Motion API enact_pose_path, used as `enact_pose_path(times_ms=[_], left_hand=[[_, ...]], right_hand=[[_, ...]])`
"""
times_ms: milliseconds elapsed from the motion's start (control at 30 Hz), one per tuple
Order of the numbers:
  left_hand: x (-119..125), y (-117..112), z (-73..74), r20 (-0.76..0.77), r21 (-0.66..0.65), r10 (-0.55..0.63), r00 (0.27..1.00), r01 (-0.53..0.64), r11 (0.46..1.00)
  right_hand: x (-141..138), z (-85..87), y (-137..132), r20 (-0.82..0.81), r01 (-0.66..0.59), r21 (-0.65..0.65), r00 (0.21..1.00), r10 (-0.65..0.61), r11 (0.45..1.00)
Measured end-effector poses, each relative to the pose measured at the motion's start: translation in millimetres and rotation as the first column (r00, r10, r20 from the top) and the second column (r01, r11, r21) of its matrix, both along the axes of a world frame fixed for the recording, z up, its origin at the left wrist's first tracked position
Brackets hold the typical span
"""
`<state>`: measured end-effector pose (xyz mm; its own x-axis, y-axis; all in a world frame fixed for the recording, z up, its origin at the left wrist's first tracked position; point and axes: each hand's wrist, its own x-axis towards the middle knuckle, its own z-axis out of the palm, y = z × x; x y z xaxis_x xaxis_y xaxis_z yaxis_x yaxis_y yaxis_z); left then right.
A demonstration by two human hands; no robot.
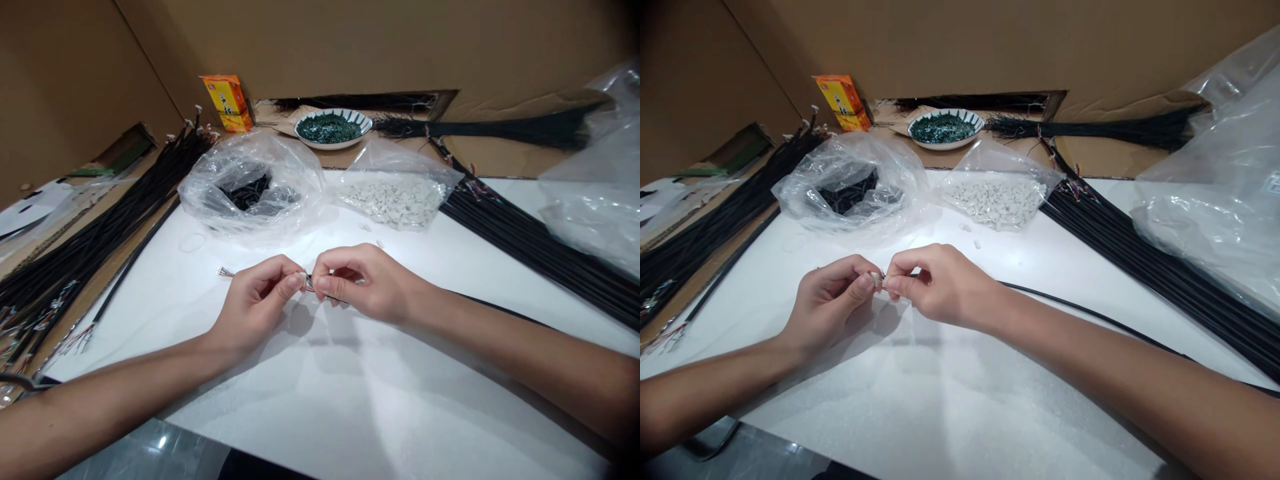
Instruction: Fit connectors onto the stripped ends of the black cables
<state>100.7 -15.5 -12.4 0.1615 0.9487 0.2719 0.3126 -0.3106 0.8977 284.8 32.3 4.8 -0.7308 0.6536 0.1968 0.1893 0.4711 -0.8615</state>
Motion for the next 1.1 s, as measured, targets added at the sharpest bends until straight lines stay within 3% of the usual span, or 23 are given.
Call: enact_pose_path(times_ms=[167, 400, 633, 1100], left_hand=[[-0.8, 0.8, -0.3, 0.06, -0.051, -0.029, 0.998, 0.032, 0.998], [-1.5, 2.2, -2.7, 0.176, -0.12, -0.073, 0.982, 0.095, 0.988], [-2.9, 3.3, -5.1, 0.219, -0.151, -0.088, 0.972, 0.123, 0.981], [-1.7, 3.8, -3.1, 0.187, -0.193, -0.075, 0.98, 0.112, 0.975]], right_hand=[[0.8, 5.4, -4.5, 0.052, 0.026, 0.164, 0.998, -0.035, 0.986], [0.3, 5.6, -10.6, 0.08, 0.061, 0.436, 0.991, -0.106, 0.898], [0.2, 6.5, -14.0, 0.146, 0.077, 0.479, 0.975, -0.166, 0.875], [0.0, 8.7, -14.5, 0.194, 0.074, 0.439, 0.965, -0.175, 0.895]])
